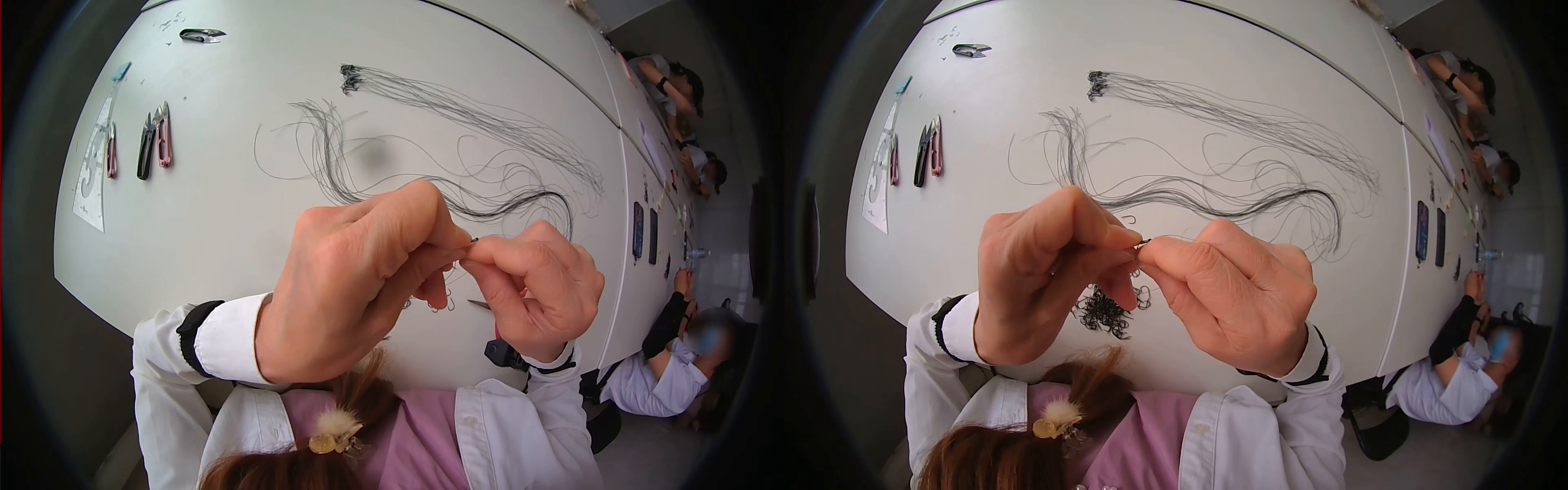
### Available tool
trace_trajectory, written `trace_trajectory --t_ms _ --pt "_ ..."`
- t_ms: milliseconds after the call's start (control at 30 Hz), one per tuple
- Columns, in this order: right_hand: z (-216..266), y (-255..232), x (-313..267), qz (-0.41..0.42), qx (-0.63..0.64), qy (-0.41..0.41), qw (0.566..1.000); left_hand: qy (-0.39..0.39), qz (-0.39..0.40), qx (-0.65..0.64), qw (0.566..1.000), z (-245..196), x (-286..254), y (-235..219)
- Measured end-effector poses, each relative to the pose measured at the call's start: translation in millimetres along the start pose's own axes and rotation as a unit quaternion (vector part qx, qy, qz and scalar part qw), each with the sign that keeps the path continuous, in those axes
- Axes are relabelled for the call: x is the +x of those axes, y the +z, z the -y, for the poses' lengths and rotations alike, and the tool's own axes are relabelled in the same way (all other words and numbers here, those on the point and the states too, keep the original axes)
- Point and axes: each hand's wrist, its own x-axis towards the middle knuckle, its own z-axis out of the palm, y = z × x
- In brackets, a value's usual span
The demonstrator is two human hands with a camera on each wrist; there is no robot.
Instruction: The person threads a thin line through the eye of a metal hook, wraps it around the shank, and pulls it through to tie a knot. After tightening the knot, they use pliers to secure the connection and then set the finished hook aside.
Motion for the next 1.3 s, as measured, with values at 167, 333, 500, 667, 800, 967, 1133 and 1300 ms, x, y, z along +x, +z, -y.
trace_trajectory --t_ms 167,333,500,667,800,967,1133,1300 --pt "-1 -7 3 0.038 0.093 0.066 0.993 -0.032 0.005 -0.017 0.999 -4 -1 0" --pt "-3 -9 2 0.053 0.213 0.138 0.966 -0.031 0.008 -0.035 0.999 -3 -2 1" --pt "-4 -9 -1 0.055 0.267 0.177 0.946 -0.021 0.027 -0.020 0.999 -2 -1 0" --pt "3 -16 4 0.042 0.186 0.150 0.970 -0.015 0.030 -0.002 0.999 -3 -1 1" --pt "6 -18 5 0.041 0.106 0.115 0.987 -0.013 0.029 -0.006 0.999 -3 -2 3" --pt "8 -17 5 0.030 0.068 0.108 0.991 -0.021 0.041 -0.009 0.999 -3 -3 3" --pt "4 -15 5 0.012 0.052 0.091 0.994 -0.032 0.057 -0.011 0.998 -5 -2 1" --pt "-1 -15 5 0.020 0.093 0.111 0.989 -0.062 0.073 -0.040 0.995 -7 0 0"
